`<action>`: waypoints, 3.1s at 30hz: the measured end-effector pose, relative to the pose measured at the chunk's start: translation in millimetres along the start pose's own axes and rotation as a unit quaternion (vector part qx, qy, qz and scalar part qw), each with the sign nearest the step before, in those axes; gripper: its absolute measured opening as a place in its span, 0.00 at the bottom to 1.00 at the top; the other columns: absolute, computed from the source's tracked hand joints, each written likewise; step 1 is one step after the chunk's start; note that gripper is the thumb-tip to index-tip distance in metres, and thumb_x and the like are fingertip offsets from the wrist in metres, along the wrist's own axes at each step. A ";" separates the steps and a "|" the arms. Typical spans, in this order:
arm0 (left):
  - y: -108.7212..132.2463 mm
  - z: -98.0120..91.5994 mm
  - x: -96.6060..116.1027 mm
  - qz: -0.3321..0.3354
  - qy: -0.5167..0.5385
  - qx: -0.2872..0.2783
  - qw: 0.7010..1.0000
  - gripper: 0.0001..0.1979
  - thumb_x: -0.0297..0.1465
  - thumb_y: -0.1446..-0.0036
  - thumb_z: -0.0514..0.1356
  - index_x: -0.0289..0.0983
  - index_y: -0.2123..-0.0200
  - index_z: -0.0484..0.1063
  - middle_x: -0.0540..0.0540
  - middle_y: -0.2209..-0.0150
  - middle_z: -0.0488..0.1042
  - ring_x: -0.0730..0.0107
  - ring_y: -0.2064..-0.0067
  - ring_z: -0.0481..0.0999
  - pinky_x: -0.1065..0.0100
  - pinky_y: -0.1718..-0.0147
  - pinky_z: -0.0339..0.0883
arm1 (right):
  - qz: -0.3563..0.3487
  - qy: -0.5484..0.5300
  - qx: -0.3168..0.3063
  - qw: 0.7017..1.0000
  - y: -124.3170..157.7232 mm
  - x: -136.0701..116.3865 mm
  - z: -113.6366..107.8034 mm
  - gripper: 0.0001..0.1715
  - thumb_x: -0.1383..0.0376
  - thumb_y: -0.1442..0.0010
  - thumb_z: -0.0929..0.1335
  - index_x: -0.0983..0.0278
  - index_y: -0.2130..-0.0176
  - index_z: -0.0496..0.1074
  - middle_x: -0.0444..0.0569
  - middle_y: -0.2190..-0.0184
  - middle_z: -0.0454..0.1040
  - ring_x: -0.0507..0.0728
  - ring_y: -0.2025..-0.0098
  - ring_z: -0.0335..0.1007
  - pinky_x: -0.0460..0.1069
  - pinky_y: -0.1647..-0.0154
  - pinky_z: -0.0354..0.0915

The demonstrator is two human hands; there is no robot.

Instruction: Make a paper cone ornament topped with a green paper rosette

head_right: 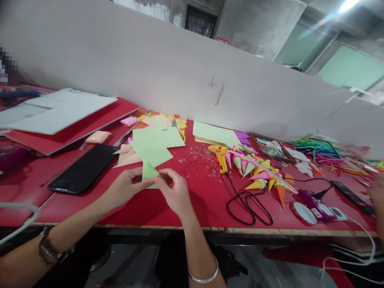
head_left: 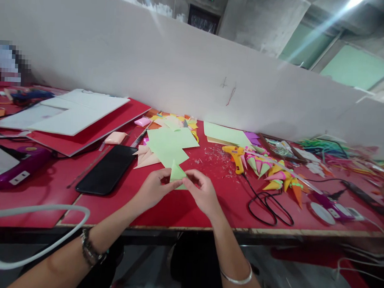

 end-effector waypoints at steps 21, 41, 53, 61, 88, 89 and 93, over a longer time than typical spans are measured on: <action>3.0 -1.8 23.2 0.094 -0.207 -0.017 0.974 0.18 0.38 0.42 0.48 0.37 0.81 0.56 0.53 0.80 0.56 0.74 0.76 0.59 0.73 0.76 0.51 | -0.013 0.075 0.040 0.996 2.0 -1.2 -3.7 0.19 0.57 0.40 0.58 0.62 0.79 0.52 0.38 0.82 0.48 0.48 0.80 0.45 0.45 0.79 0.45; 9.6 -19.5 25.6 0.104 -0.285 0.090 0.949 0.20 0.38 0.43 0.49 0.37 0.83 0.50 0.56 0.86 0.51 0.79 0.83 0.52 0.73 0.82 0.41 | 0.004 0.098 -0.127 0.987 7.8 10.1 40.3 0.21 0.58 0.42 0.60 0.63 0.81 0.51 0.38 0.83 0.49 0.47 0.80 0.46 0.44 0.80 0.42; 0.2 -16.7 7.8 0.019 -0.169 0.025 0.985 0.19 0.41 0.43 0.48 0.36 0.82 0.53 0.56 0.84 0.51 0.80 0.82 0.56 0.76 0.83 0.46 | 0.015 0.057 -0.079 0.995 6.5 10.5 38.0 0.19 0.57 0.39 0.57 0.63 0.78 0.56 0.39 0.82 0.55 0.48 0.78 0.53 0.44 0.78 0.49; 4.3 -3.3 -1.4 -0.066 -0.075 -0.053 0.994 0.16 0.40 0.43 0.49 0.36 0.77 0.60 0.55 0.86 0.68 0.76 0.84 0.68 0.75 0.80 0.58 | 0.002 0.056 0.012 0.998 5.9 9.6 12.7 0.16 0.58 0.43 0.62 0.61 0.55 0.62 0.44 0.72 0.69 0.50 0.74 0.64 0.45 0.73 0.61; 1.8 -9.0 -1.7 -0.056 -0.126 -0.071 0.988 0.20 0.41 0.42 0.46 0.36 0.80 0.62 0.53 0.86 0.66 0.76 0.83 0.66 0.75 0.79 0.57 | -0.091 0.113 -0.099 0.984 6.5 -18.1 14.5 0.17 0.74 0.49 0.62 0.61 0.59 0.67 0.46 0.61 0.67 0.53 0.57 0.64 0.49 0.53 0.60; 2.2 -8.3 1.3 -0.046 -0.137 -0.076 0.987 0.20 0.41 0.42 0.46 0.36 0.80 0.62 0.53 0.85 0.66 0.75 0.82 0.66 0.75 0.79 0.57 | -0.081 0.094 -0.103 0.987 6.2 -16.3 14.2 0.18 0.75 0.50 0.62 0.61 0.60 0.68 0.46 0.62 0.67 0.53 0.57 0.64 0.49 0.54 0.60; 4.2 -3.4 6.1 -0.024 -0.145 -0.098 0.984 0.20 0.42 0.42 0.47 0.36 0.80 0.63 0.52 0.84 0.67 0.74 0.80 0.67 0.74 0.78 0.57 | -0.042 0.021 -0.095 0.994 3.9 -9.1 13.3 0.11 0.71 0.48 0.63 0.62 0.63 0.70 0.46 0.64 0.67 0.53 0.60 0.65 0.47 0.59 0.62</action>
Point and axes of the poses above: each hand's wrist, its own y-axis away from the middle knuckle, its own z-axis out of the palm, x = y × z, the point moved 10 cm from there along -y, towards the middle knuckle
